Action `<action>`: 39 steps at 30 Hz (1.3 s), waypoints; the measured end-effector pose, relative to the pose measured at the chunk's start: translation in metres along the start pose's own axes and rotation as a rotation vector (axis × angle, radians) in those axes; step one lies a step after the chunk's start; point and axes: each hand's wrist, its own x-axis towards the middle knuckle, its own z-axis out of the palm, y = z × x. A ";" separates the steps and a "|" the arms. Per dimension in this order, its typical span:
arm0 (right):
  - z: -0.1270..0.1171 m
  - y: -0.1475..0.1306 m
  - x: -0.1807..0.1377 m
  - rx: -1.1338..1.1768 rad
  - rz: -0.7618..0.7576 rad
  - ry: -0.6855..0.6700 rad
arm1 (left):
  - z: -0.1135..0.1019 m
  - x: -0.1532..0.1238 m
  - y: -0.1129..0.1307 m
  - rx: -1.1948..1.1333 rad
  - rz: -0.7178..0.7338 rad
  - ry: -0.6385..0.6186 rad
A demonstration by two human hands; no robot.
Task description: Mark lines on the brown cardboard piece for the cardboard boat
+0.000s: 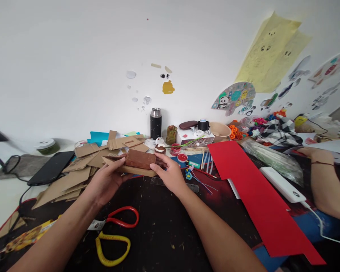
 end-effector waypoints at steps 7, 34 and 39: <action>0.000 -0.003 -0.001 -0.049 0.014 -0.016 | 0.001 0.001 -0.002 -0.037 0.031 0.013; -0.002 -0.003 0.001 0.053 0.003 -0.019 | 0.003 0.003 0.002 -0.107 -0.070 0.079; -0.002 -0.002 -0.001 -0.040 0.019 -0.009 | 0.004 0.001 0.001 -0.110 -0.070 0.083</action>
